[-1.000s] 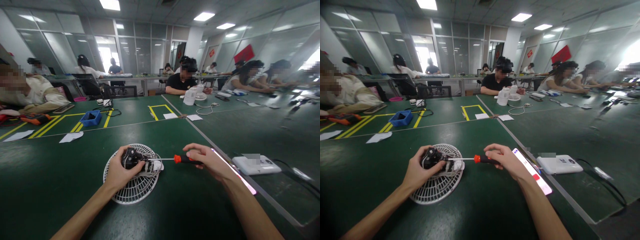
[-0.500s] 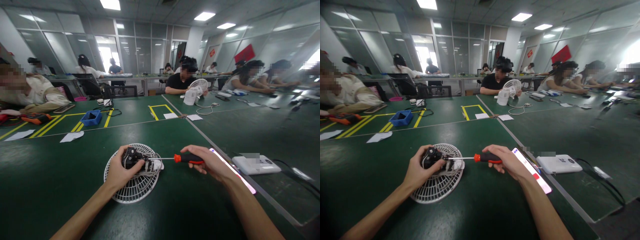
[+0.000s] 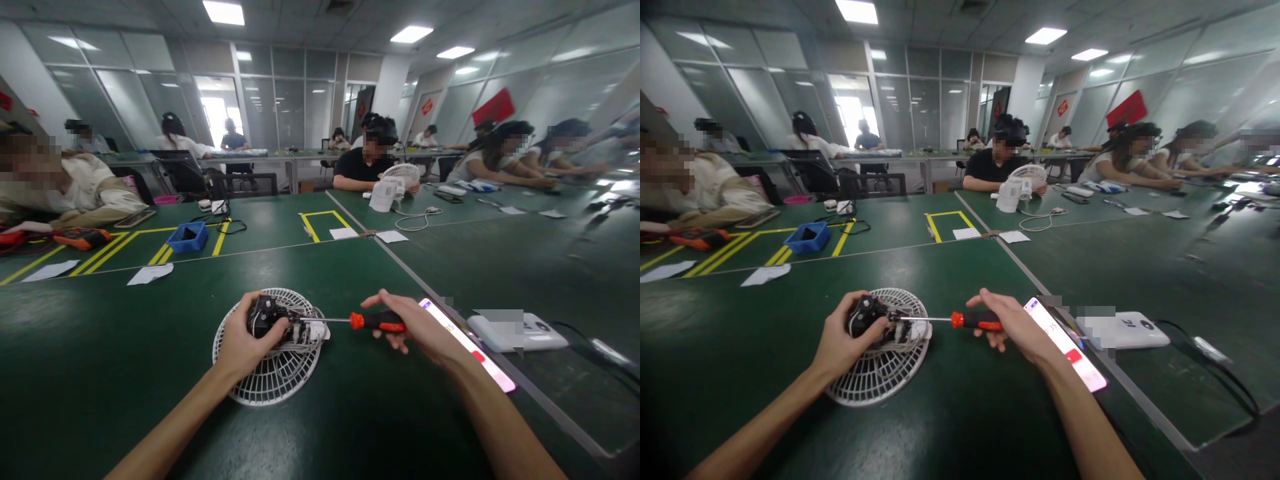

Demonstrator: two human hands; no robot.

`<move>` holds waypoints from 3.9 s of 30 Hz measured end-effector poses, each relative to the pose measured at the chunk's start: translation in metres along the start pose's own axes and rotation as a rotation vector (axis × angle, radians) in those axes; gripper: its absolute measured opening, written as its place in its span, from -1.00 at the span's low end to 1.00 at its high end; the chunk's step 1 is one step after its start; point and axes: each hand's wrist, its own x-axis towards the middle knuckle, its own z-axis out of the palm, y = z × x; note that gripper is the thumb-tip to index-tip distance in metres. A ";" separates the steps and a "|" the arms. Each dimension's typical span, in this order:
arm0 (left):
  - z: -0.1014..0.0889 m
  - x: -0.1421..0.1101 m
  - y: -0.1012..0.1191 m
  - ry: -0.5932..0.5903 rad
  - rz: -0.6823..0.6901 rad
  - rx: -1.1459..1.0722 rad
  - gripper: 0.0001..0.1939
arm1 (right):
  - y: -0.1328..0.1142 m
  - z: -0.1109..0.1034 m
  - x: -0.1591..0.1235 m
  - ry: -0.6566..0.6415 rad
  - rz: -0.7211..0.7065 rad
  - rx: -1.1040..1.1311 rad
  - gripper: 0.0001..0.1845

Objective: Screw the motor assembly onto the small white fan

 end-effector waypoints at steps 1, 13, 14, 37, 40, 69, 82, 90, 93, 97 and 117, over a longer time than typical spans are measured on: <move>0.000 0.000 -0.001 -0.002 0.000 0.003 -0.54 | 0.000 0.000 0.000 -0.002 0.022 -0.009 -0.37; 0.000 0.000 0.002 0.018 -0.046 0.025 -0.44 | -0.001 -0.005 0.001 0.034 -0.268 0.003 -0.55; 0.000 0.000 0.001 0.021 -0.048 0.024 -0.44 | -0.001 -0.003 0.000 0.021 -0.227 -0.001 -0.53; 0.000 -0.001 0.001 0.034 -0.054 0.039 -0.45 | 0.001 -0.002 0.000 -0.060 -0.086 0.040 -0.44; 0.000 0.000 -0.001 0.032 -0.051 0.042 -0.45 | 0.000 -0.003 0.000 -0.070 -0.052 0.012 -0.44; -0.001 -0.001 0.003 0.049 -0.039 0.059 -0.44 | -0.006 -0.004 -0.004 -0.051 -0.083 -0.002 -0.47; 0.000 -0.003 -0.003 0.049 -0.050 0.057 -0.45 | -0.005 -0.008 -0.002 -0.007 -0.176 -0.004 -0.38; 0.001 -0.001 -0.001 0.071 -0.026 0.073 -0.45 | -0.004 -0.013 -0.001 -0.006 -0.235 -0.037 -0.41; 0.001 -0.001 -0.002 0.062 -0.027 0.079 -0.45 | -0.003 -0.013 -0.001 -0.028 -0.260 -0.037 -0.41; 0.001 -0.002 -0.003 0.061 -0.020 0.085 -0.45 | -0.001 -0.013 0.000 -0.025 -0.292 -0.016 -0.42; -0.001 -0.002 -0.001 0.047 -0.026 0.089 -0.45 | -0.007 -0.003 -0.004 0.089 -0.205 -0.053 -0.51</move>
